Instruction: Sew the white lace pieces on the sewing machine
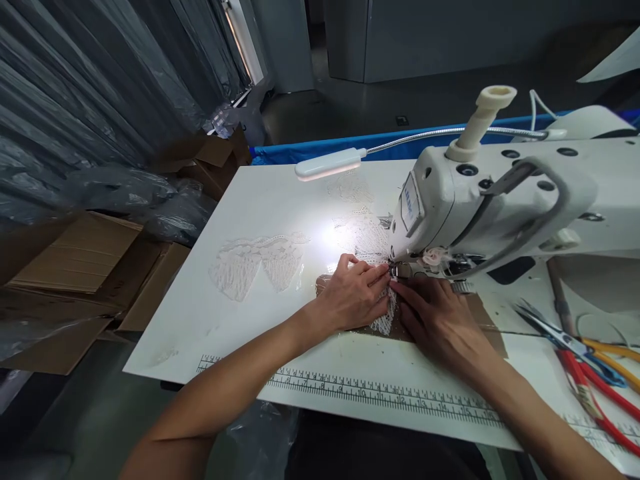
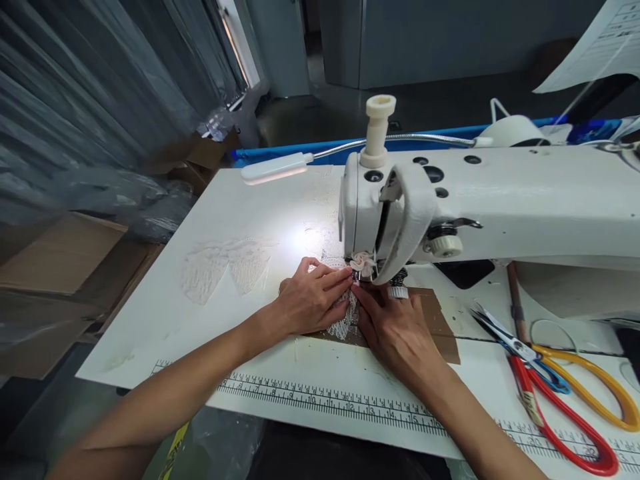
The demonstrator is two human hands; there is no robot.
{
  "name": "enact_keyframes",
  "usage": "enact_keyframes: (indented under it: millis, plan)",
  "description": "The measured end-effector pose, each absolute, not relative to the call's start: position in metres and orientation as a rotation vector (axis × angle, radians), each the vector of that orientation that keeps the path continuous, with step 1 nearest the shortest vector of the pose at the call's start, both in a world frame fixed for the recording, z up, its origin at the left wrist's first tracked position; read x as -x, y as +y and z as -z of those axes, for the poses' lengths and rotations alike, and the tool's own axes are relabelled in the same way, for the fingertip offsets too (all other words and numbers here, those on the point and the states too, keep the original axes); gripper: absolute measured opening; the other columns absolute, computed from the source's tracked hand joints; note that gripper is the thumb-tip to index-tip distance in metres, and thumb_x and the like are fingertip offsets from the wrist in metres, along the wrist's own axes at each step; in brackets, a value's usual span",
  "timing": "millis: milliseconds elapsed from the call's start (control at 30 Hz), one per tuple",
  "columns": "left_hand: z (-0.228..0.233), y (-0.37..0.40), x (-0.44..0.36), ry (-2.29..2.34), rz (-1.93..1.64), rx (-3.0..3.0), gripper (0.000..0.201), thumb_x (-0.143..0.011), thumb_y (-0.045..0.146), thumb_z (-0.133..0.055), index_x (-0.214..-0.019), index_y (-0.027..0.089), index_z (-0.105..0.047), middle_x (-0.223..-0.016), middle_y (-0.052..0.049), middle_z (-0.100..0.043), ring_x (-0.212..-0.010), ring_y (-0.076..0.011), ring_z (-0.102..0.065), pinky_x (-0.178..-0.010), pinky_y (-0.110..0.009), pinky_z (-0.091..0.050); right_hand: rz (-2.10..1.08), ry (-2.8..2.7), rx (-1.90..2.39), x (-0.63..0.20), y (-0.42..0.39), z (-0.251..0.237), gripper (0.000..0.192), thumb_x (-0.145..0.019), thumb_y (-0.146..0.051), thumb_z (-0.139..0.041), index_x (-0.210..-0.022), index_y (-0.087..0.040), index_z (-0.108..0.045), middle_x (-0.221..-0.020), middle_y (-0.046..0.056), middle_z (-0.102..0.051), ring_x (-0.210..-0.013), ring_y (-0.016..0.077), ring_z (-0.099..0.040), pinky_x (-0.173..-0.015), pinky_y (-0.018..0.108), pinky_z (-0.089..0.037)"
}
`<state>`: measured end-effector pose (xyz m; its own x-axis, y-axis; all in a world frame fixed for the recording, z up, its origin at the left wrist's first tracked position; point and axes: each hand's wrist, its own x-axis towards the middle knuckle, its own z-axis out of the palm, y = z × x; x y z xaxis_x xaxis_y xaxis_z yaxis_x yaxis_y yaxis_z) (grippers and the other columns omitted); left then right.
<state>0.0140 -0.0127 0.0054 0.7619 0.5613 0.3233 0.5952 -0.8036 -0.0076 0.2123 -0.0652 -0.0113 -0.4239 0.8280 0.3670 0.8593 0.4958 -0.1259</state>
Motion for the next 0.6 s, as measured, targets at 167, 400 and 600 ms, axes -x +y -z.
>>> enact_keyframes:
  millis: [167, 400, 600]
  plan:
    - [-0.006, -0.016, -0.02, -1.057, 0.421, 2.815, 0.036, -0.098, 0.033, -0.038, -0.116, 0.015, -0.063, -0.129, -0.01, -0.06, -0.091, -0.0215, -0.058, -0.085, -0.043, -0.038, -0.053, -2.319, 1.424, -0.215, -0.064, 0.015, 0.039, -0.096, -0.025, -0.041, -0.132, -0.019, -0.055, -0.115, 0.015, -0.057, -0.099, 0.0316, -0.052, -0.077, 0.046, -0.049]
    - [-0.006, -0.015, -0.025, -1.144, 0.433, 2.768, 0.038, -0.098, 0.035, -0.038, -0.117, 0.013, -0.062, -0.125, -0.011, -0.061, -0.088, -0.0215, -0.056, -0.085, -0.043, -0.038, -0.305, -2.212, 1.449, -0.232, -0.068, 0.017, 0.038, -0.097, -0.031, -0.042, -0.131, -0.02, -0.056, -0.124, 0.015, -0.053, -0.109, 0.0298, -0.052, -0.092, 0.048, -0.049]
    - [-0.005, -0.016, -0.026, -1.157, 0.483, 2.774, 0.035, -0.097, 0.035, -0.04, -0.113, 0.013, -0.062, -0.121, -0.011, -0.061, -0.093, -0.0229, -0.056, -0.088, -0.044, -0.037, -0.323, -2.195, 1.447, -0.236, -0.065, 0.019, 0.035, -0.096, -0.03, -0.044, -0.126, -0.02, -0.059, -0.121, 0.014, -0.054, -0.111, 0.0288, -0.053, -0.095, 0.048, -0.049]
